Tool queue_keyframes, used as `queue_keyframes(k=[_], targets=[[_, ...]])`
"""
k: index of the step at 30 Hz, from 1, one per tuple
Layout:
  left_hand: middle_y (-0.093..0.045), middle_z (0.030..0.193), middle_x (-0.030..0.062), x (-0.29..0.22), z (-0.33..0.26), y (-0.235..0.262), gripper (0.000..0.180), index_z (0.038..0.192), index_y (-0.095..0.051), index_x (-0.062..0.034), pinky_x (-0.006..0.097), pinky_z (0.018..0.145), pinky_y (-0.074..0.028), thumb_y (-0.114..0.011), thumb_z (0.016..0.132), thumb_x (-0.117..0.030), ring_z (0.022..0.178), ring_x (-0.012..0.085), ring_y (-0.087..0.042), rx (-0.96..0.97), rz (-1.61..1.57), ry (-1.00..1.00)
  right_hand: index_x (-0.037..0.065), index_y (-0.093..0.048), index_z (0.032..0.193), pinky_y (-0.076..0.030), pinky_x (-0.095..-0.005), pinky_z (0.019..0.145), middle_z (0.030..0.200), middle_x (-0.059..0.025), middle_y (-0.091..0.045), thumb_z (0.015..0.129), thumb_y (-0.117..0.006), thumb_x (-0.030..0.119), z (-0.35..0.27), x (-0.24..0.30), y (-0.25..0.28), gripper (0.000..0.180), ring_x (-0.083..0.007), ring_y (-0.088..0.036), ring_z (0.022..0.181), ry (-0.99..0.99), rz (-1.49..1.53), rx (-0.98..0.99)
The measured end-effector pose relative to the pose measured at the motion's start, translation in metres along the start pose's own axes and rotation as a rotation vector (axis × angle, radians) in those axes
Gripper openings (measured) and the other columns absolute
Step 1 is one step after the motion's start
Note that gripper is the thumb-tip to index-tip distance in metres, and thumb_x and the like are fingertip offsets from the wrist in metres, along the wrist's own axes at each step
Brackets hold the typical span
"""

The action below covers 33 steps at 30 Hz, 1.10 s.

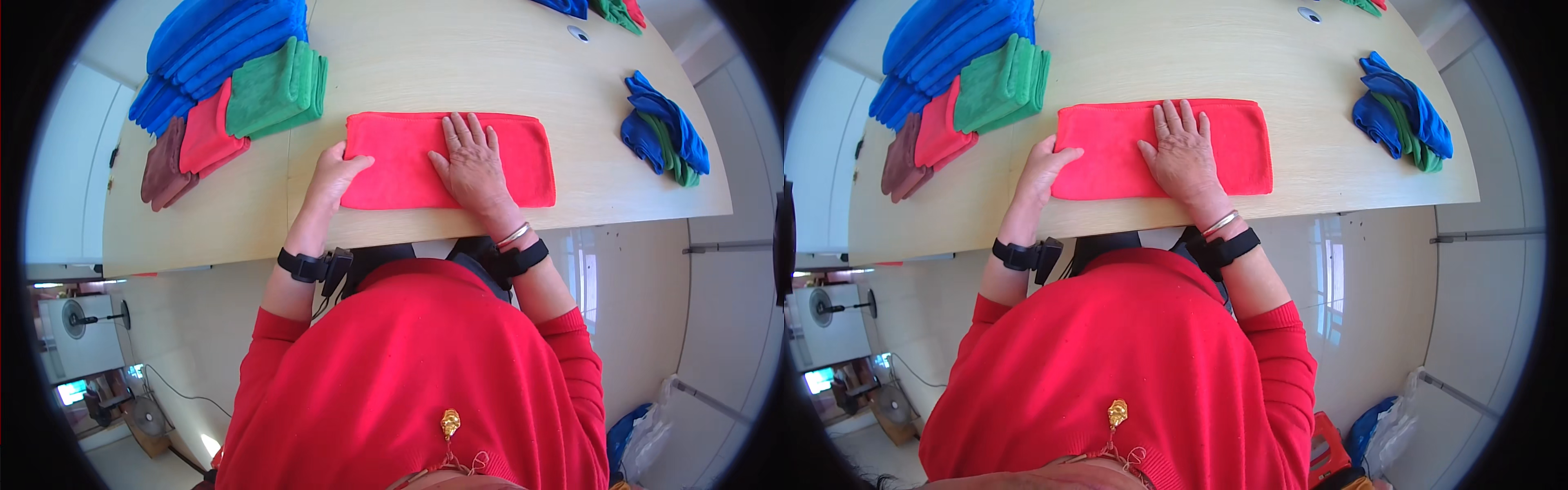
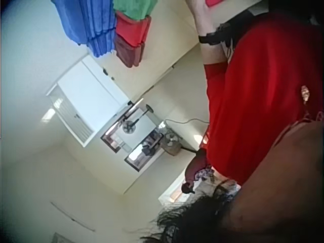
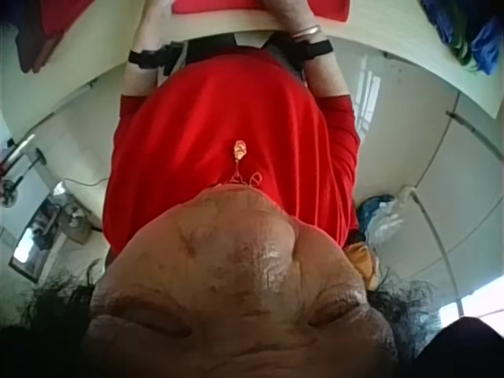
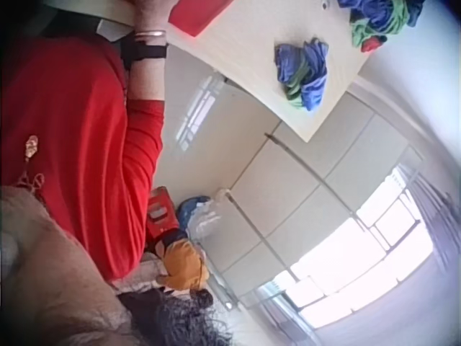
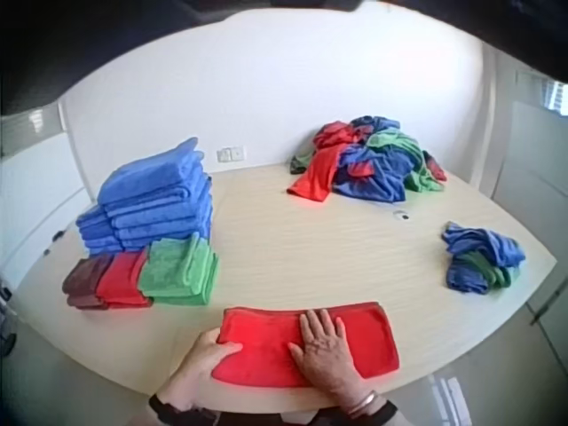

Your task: Folding various colored towels and rags on a table.

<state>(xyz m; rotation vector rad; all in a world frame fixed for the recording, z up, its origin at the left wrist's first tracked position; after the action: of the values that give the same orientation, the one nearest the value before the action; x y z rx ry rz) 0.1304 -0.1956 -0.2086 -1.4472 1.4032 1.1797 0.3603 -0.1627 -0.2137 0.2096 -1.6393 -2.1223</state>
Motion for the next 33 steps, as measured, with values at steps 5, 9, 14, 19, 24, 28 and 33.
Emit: queue_keyframes(k=[5,9,14,19,24,28,33], targets=[[-0.065,0.105,0.0094,-0.011,-0.007,0.0,0.038,0.115,-0.056,0.001,0.034,0.086,-0.051,-0.066,0.079,-0.007,0.096,0.0206,-0.064,0.196,-0.514,0.131,0.003,-0.037,0.14,-0.018,-0.0473,0.112,0.146,-0.0127,-0.036,0.093,-0.042,0.046,0.0,-0.001,0.0,0.064,-0.0299,-0.027,0.138,0.004,0.009,-0.021],[-0.063,0.111,0.0128,-0.011,-0.004,0.01,0.037,0.119,-0.055,0.0017,0.039,0.089,-0.051,-0.061,0.083,-0.004,0.099,0.0222,-0.063,0.276,-0.666,0.209,0.003,-0.037,0.14,-0.018,-0.0473,0.112,0.146,-0.0129,-0.035,0.093,-0.042,0.046,0.001,0.001,0.002,0.064,-0.0303,-0.026,0.138,-0.013,0.05,-0.019],[-0.062,0.112,0.0127,-0.021,-0.008,0.012,0.039,0.122,-0.053,0.002,0.038,0.091,-0.05,-0.059,0.084,-0.005,0.102,0.0227,-0.062,0.289,-0.661,-0.003,0.003,-0.037,0.139,-0.019,-0.0469,0.112,0.145,-0.0133,-0.036,0.094,-0.041,0.045,0.001,0.017,-0.003,0.062,-0.0307,-0.027,0.137,0.0,0.098,-0.027],[-0.06,0.116,0.0118,-0.025,-0.009,0.015,0.045,0.126,-0.05,0.0007,0.034,0.093,-0.047,-0.059,0.083,-0.007,0.105,0.0207,-0.06,0.21,-0.688,-0.038,0.004,-0.038,0.139,-0.021,-0.0481,0.111,0.143,-0.0133,-0.038,0.095,-0.039,0.039,0.004,0.012,-0.004,0.057,-0.0311,-0.03,0.135,-0.005,0.128,-0.016],[-0.06,0.114,0.0115,-0.043,-0.019,-0.003,0.042,0.124,-0.05,0.001,0.034,0.093,-0.047,-0.058,0.084,-0.009,0.104,0.0204,-0.06,0.187,-0.622,-0.102,0.007,-0.04,0.138,-0.023,-0.05,0.109,0.142,-0.0131,-0.039,0.095,-0.039,0.035,0.004,0.017,-0.003,0.051,-0.0317,-0.032,0.133,-0.009,0.023,-0.033],[-0.06,0.112,0.0113,-0.06,-0.017,-0.024,0.038,0.12,-0.052,0.0009,0.032,0.091,-0.048,-0.056,0.084,-0.009,0.101,0.0192,-0.06,0.184,-0.542,-0.171,0.009,-0.041,0.138,-0.024,-0.0515,0.108,0.142,-0.013,-0.04,0.095,-0.04,0.033,0.004,0.018,-0.003,0.049,-0.0323,-0.032,0.133,-0.006,-0.001,-0.04],[-0.061,0.105,0.0095,-0.084,-0.004,-0.059,0.034,0.116,-0.054,0.0003,0.03,0.086,-0.049,-0.058,0.083,-0.01,0.094,0.0165,-0.061,0.275,-0.472,-0.171,0.009,-0.045,0.134,-0.025,-0.0511,0.107,0.14,-0.0139,-0.042,0.093,-0.043,0.029,0.0,0.014,0.003,0.046,-0.0326,-0.033,0.133,0.0,0.079,-0.072]])
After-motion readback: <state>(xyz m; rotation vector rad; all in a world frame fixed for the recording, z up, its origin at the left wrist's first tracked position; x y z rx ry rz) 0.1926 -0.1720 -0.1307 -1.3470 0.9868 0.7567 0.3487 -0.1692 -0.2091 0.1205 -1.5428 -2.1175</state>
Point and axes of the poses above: each hand's wrist, its own z-axis towards the middle knuckle, its own y-axis out of the back of the hand, x = y × z, the point moved 2 cm from there along z, towards the middle knuckle
